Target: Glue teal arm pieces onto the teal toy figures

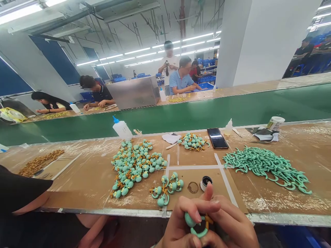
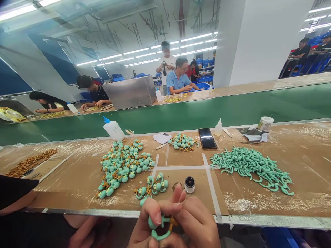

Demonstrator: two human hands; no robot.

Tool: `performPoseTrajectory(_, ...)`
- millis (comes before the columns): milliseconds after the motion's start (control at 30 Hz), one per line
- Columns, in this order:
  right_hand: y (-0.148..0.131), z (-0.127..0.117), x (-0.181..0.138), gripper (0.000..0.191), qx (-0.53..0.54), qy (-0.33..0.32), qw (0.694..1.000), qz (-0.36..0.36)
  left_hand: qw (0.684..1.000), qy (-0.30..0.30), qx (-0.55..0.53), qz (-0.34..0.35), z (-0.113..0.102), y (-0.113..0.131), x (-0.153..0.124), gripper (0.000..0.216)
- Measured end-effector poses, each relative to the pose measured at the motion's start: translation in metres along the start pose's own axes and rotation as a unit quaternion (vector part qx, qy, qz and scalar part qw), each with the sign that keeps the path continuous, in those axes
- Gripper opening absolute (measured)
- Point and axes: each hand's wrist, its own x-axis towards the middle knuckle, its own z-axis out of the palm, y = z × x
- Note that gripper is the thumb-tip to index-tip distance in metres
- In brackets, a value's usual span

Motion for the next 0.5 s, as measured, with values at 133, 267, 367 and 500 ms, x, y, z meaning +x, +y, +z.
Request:
performPoseTrajectory(133,0.001,-0.001,0.000,0.025,-0.008,-0.006,1.000,-0.007,0.999,-0.029,0.000,0.020,-0.005,-0.006,0.000,0.021)
performPoseTrajectory(267,0.002,-0.001,0.001,0.020,-0.022,-0.009,1.000,-0.012,0.999,-0.045,-0.005,0.027,-0.010,-0.007,-0.002,0.024)
performPoseTrajectory(367,0.004,0.000,0.001,0.022,-0.029,-0.014,0.999,-0.018,0.999,-0.040,0.003,0.015,-0.012,-0.005,-0.003,0.024)
performPoseTrajectory(500,0.008,0.002,-0.002,0.018,-0.030,-0.020,0.999,-0.016,0.999,-0.043,0.011,0.014,-0.014,-0.002,-0.002,0.023)
